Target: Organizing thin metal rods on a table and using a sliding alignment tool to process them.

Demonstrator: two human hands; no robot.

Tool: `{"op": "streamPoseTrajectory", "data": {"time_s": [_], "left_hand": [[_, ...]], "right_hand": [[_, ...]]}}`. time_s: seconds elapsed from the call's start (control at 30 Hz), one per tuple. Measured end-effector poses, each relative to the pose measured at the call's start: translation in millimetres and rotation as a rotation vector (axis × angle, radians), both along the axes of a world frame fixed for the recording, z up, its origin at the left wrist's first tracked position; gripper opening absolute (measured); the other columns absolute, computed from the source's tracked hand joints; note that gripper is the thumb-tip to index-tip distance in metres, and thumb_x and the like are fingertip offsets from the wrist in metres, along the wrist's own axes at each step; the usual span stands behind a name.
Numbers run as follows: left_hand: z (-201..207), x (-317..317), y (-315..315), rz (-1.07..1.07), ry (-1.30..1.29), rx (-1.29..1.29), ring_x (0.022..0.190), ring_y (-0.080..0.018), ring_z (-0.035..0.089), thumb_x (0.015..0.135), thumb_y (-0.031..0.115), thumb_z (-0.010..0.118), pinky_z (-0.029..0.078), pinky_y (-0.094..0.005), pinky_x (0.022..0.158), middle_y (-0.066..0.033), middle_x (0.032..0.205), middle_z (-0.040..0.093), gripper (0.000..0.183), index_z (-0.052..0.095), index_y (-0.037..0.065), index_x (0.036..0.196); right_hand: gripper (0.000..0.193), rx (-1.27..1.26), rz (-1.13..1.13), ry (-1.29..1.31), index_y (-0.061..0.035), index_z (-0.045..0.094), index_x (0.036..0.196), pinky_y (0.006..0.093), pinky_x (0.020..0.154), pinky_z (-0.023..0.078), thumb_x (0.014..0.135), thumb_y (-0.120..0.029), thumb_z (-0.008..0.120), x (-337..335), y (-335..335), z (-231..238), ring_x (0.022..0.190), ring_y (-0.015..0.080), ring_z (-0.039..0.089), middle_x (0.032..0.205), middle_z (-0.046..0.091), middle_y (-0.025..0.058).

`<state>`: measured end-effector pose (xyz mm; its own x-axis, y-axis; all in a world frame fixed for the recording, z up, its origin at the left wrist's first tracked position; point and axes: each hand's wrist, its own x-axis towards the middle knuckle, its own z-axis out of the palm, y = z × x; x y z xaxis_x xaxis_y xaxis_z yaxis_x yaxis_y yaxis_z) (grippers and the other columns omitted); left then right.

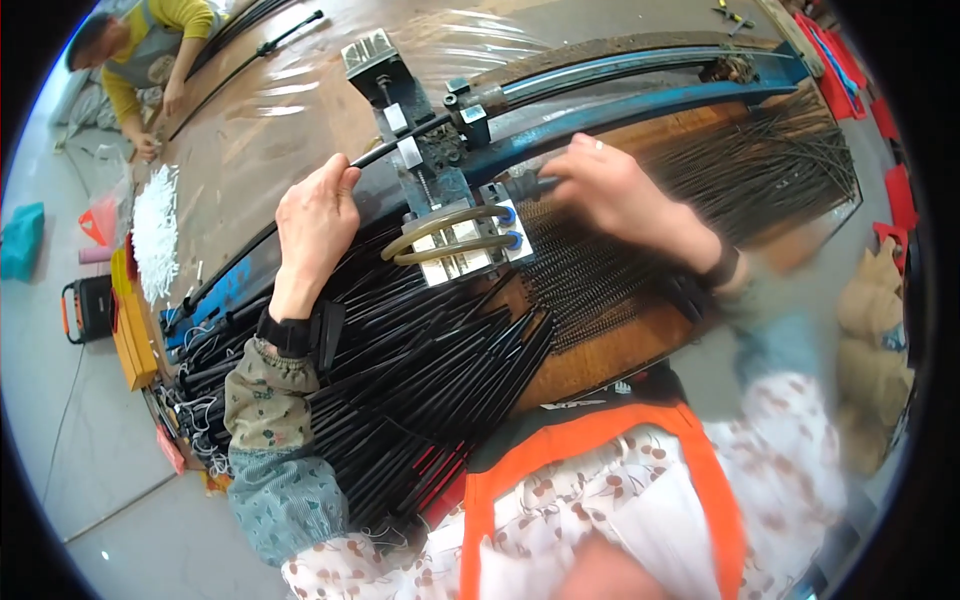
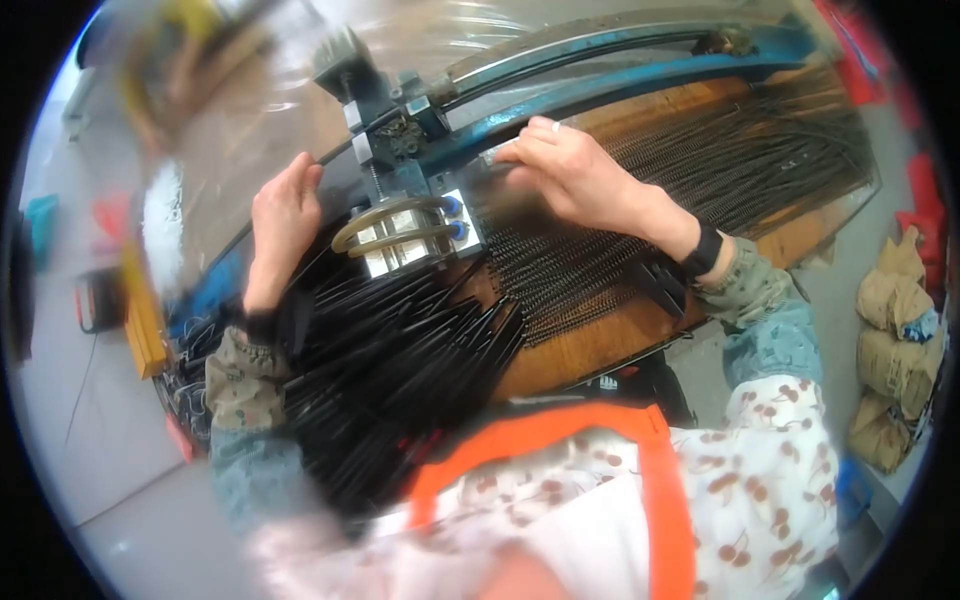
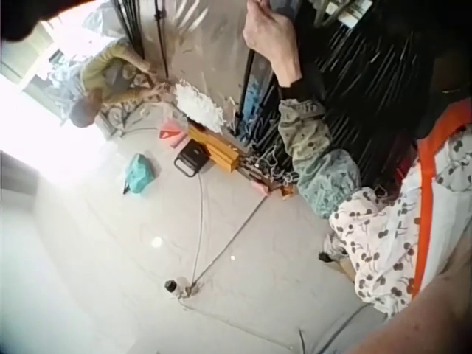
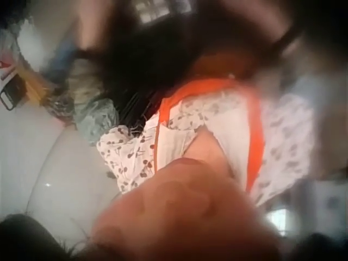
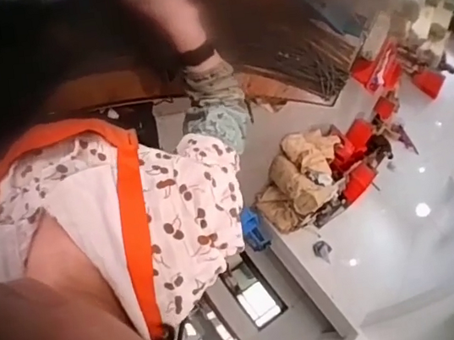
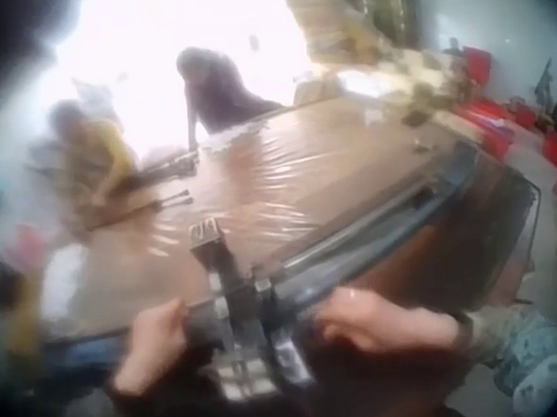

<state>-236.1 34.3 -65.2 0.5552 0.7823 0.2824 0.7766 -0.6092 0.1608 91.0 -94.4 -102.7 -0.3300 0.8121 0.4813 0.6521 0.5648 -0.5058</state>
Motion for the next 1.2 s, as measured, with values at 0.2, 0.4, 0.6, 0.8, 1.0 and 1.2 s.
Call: {"op": "streamPoseTrajectory", "data": {"time_s": [0.2,0.4,0.6,0.8,1.0,1.2], "left_hand": [[-12.3,13.5,21.0,-0.241,-0.02,0.269,0.074,-0.0331,0.064,0.094,0.018,0.061,0.048,-0.0443,0.061,-0.0111,0.08,0.063,0.01,0.057,0.009,0.091],[-8.0,-52.3,76.6,-0.35,0.007,0.526,0.079,-0.0239,0.064,0.092,0.023,0.064,0.048,-0.0398,0.067,-0.003,0.085,0.065,0.011,0.061,0.014,0.096],[16.2,-96.4,-6.9,-0.03,0.198,0.361,0.087,-0.0232,0.061,0.09,0.029,0.066,0.038,-0.0406,0.074,-0.0004,0.086,0.065,0.008,0.069,0.022,0.092],[17.9,-91.3,-164.2,-0.191,0.261,-0.275,0.086,-0.0238,0.055,0.078,0.019,0.075,0.045,-0.038,0.076,-0.0048,0.084,0.056,0.018,0.062,0.01,0.087],[7.4,-96.6,-162.0,-0.227,0.205,-0.334,0.089,-0.028,0.053,0.083,0.006,0.069,0.048,-0.0367,0.08,-0.0095,0.092,0.057,0.016,0.061,0.004,0.096],[6.7,-107.2,-167.7,-0.295,0.241,-0.242,0.088,-0.0261,0.053,0.082,0.004,0.062,0.048,-0.0351,0.078,-0.0076,0.092,0.056,0.014,0.062,0.006,0.096]], "right_hand": [[0.031,-0.303,0.047,0.199,0.0005,0.061,0.114,0.0358,0.076,0.052,0.086,-0.009,0.071,10.2,22.5,-0.4,0.085,0.0303,0.064,0.092,0.061,0.0159],[0.037,-0.161,0.186,-0.231,-0.0101,0.057,0.088,0.0415,0.077,0.043,0.069,-0.027,0.084,-4.2,-31.2,-22.6,0.087,0.0318,0.053,0.087,0.056,0.0085],[0.03,-0.372,0.271,-0.165,-0.0068,0.055,0.076,0.0414,0.069,0.047,0.076,-0.02,0.082,-8.0,-13.1,-16.7,0.074,0.0321,0.056,0.074,0.055,0.0115],[0.023,-0.35,0.326,-0.283,-0.005,0.061,0.08,0.0432,0.063,0.049,0.081,-0.019,0.078,-42.3,-30.5,7.9,0.07,0.0328,0.062,0.076,0.061,0.0137],[0.016,-0.534,0.291,-0.201,-0.0012,0.064,0.089,0.0406,0.064,0.048,0.088,-0.016,0.071,-55.0,-40.4,21.3,0.072,0.0352,0.063,0.077,0.063,0.0171],[0.014,-0.737,0.173,-0.061,-0.0001,0.066,0.092,0.0402,0.063,0.048,0.089,-0.014,0.069,-68.9,-48.0,33.9,0.071,0.0372,0.063,0.078,0.065,0.0183]]}}
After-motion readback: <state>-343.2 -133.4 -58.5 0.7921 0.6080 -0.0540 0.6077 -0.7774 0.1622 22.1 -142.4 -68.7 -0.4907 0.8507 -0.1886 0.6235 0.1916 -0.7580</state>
